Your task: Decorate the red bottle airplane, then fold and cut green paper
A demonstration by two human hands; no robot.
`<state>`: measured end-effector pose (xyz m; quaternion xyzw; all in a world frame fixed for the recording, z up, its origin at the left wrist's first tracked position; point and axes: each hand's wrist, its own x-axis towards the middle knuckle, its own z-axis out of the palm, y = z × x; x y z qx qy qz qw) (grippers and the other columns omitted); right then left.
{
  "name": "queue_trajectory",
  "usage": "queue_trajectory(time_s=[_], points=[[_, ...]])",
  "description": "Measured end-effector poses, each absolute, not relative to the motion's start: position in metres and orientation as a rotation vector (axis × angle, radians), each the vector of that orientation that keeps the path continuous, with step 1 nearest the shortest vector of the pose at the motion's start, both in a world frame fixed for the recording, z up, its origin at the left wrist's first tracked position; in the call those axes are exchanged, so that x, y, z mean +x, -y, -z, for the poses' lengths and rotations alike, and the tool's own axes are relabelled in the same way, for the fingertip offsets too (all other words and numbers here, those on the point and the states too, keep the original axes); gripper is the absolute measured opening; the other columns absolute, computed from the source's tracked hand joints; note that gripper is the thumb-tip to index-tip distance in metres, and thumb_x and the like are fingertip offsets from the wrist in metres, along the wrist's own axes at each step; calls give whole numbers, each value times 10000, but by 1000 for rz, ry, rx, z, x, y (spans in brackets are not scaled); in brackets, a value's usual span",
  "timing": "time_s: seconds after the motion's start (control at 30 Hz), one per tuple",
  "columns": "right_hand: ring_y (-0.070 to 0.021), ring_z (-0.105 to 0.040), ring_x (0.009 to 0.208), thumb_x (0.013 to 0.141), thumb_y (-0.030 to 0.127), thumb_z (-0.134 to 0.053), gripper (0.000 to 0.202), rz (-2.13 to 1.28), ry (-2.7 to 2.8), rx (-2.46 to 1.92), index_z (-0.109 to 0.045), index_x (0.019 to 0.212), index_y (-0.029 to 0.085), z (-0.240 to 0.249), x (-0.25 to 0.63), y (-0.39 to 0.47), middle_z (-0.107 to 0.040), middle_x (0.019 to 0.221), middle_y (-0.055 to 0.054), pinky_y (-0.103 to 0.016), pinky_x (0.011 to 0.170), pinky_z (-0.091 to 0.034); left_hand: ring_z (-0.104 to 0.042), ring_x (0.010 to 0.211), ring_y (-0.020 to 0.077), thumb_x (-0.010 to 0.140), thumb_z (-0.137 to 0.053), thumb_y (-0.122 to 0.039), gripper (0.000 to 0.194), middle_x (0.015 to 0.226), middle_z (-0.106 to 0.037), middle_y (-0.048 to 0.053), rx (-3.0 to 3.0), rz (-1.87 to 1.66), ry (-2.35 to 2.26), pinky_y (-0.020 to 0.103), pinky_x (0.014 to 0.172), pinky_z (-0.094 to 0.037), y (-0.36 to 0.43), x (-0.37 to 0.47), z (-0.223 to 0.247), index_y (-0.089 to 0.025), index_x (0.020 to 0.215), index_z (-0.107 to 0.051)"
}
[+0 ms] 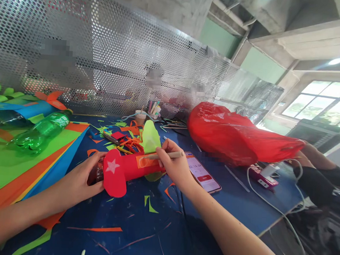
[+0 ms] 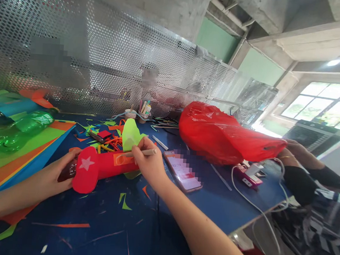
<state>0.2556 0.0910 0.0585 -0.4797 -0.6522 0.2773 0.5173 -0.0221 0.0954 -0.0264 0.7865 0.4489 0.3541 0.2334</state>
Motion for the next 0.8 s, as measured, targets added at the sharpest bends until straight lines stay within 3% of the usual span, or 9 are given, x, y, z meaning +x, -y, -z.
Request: queue_trajectory(time_s=[0.2, 0.8], points=[[-105, -375, 430, 775, 301, -553, 217, -653, 1565, -1154, -399, 629, 256, -60, 256, -91, -461, 447, 92, -252, 476, -292, -612, 1256, 354, 879, -605, -507, 622, 1423, -591, 151, 2107, -923, -1218, 514, 1044, -513, -94, -22, 22, -229, 1405, -421], [-109, -383, 434, 766, 292, -539, 209, -637, 1552, -1164, -393, 621, 256, -61, 256, -91, -458, 438, 93, -249, 475, -304, -594, 1287, 355, 874, -602, -513, 638, 1462, -556, 172, 2071, -913, -1202, 533, 1081, -479, -94, -22, 24, -215, 1408, -417]])
